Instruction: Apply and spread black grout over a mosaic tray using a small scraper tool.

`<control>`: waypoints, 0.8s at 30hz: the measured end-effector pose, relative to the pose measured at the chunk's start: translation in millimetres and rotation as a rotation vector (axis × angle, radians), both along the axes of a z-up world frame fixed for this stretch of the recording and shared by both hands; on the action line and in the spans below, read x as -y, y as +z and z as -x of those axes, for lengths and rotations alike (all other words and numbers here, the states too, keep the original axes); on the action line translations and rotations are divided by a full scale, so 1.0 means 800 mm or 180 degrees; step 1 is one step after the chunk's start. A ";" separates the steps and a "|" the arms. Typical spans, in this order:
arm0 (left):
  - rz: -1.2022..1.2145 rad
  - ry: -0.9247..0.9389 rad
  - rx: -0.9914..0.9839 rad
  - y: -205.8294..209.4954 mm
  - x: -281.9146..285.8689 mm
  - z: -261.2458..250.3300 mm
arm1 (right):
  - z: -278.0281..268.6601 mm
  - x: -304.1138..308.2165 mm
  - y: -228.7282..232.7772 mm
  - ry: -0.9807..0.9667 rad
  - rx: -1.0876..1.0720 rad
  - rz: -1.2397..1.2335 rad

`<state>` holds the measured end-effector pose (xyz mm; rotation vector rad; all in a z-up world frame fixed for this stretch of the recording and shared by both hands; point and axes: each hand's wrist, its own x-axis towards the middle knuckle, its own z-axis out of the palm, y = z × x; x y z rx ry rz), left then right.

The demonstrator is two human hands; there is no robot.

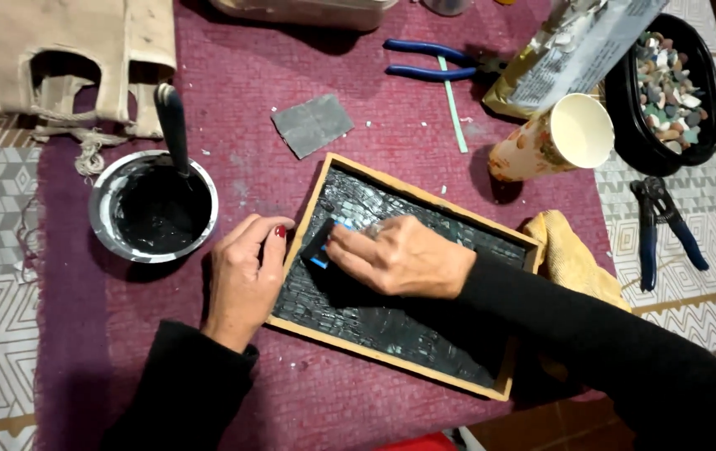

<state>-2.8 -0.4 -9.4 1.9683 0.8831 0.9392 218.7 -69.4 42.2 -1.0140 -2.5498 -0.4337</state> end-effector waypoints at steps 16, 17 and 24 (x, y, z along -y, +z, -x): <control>0.0015 -0.0070 -0.0034 0.000 -0.001 0.002 | -0.047 0.099 0.005 0.0147 0.0322 0.0359; 0.0010 -0.0072 -0.0041 0.003 -0.001 0.002 | -0.050 0.107 0.003 0.0128 0.0347 0.0352; -0.0046 -0.0121 -0.0088 0.008 0.000 0.002 | -0.071 0.157 0.010 -0.0019 0.0482 0.0406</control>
